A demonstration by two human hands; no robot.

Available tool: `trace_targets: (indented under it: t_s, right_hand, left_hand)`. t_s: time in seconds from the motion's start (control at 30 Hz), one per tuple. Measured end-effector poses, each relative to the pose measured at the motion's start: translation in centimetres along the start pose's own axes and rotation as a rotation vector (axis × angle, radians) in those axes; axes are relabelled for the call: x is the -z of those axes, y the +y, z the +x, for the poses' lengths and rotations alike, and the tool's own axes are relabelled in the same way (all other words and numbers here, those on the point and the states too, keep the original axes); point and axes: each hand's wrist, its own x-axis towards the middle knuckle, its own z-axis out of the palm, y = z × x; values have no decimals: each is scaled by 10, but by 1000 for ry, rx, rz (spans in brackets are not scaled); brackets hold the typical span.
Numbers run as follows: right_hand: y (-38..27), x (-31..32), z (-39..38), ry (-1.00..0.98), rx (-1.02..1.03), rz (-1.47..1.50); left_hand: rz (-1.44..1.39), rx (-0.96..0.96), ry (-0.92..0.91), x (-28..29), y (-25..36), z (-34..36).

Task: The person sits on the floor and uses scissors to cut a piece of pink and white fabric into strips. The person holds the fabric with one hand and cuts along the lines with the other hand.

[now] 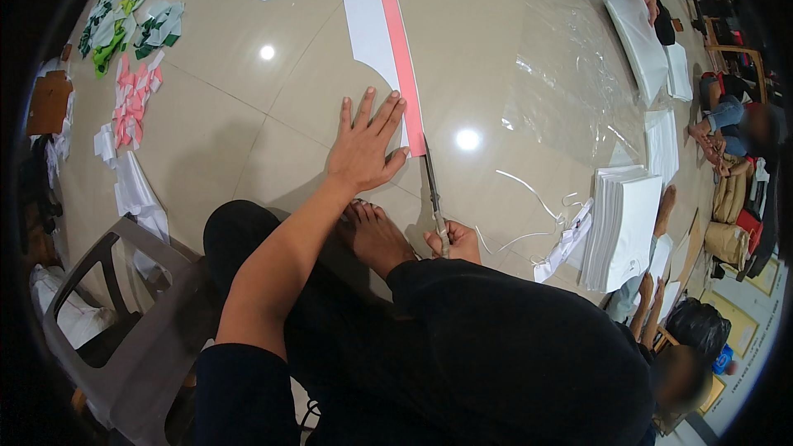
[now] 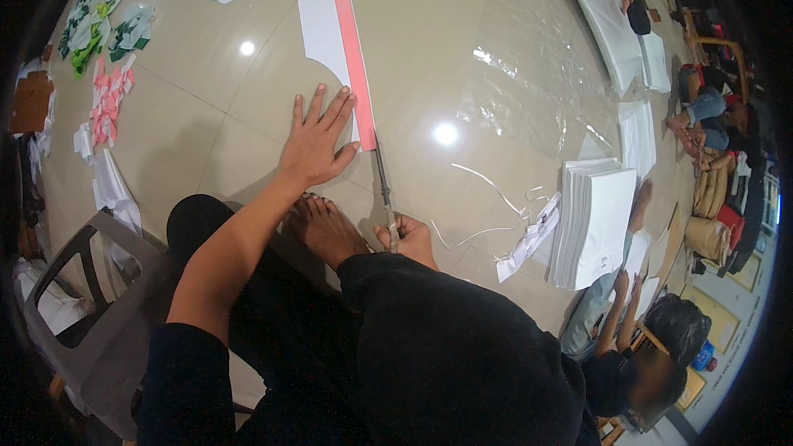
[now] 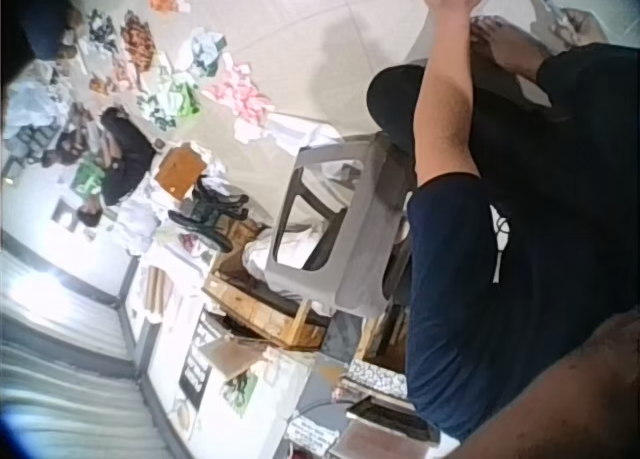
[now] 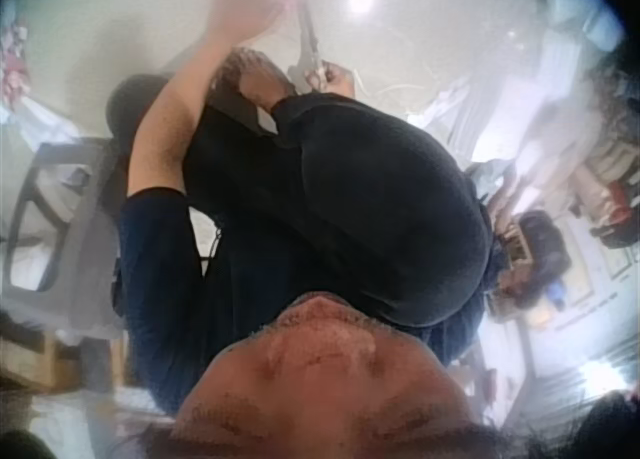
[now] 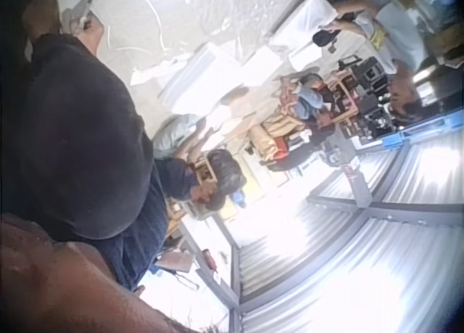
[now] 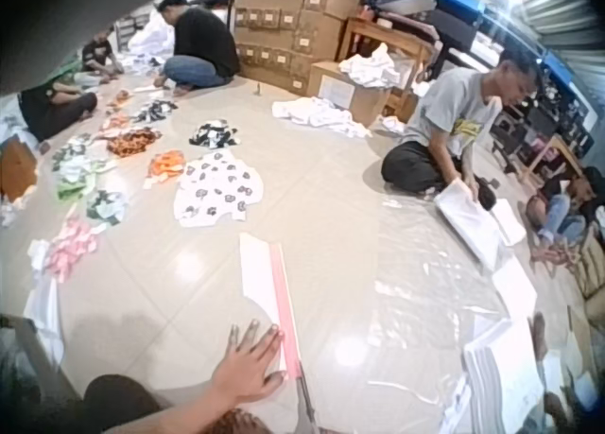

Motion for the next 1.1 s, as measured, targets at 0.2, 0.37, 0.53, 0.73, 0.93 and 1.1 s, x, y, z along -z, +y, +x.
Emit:
trace_targets:
  t_s: [0.2,0.37,0.53,0.73,0.93,1.1]
  right_hand:
    - [-24,-5,-10,1,-39,-6]
    - [-32,-6,-15,17,-62,-22]
    - [-26,-6,-15,25,-27,-40]
    - [-23,-5,-15,12,-35,-62]
    - [-30,-6,-6,2,-50,-52]
    - [-44,-11,-1,-1,-82,-8]
  left_hand:
    - [-27,-13,35,-2,-2,-1]
    - [-20,-14,39,-3,-1,0]
    - [-20,-15,49,-3,-1,1]
    - [-32,-10,50,-3,-2,-1]
    - [-35,-6,42,-1,-2,-1]
    - [-36,-7,40,-1,-1,0]
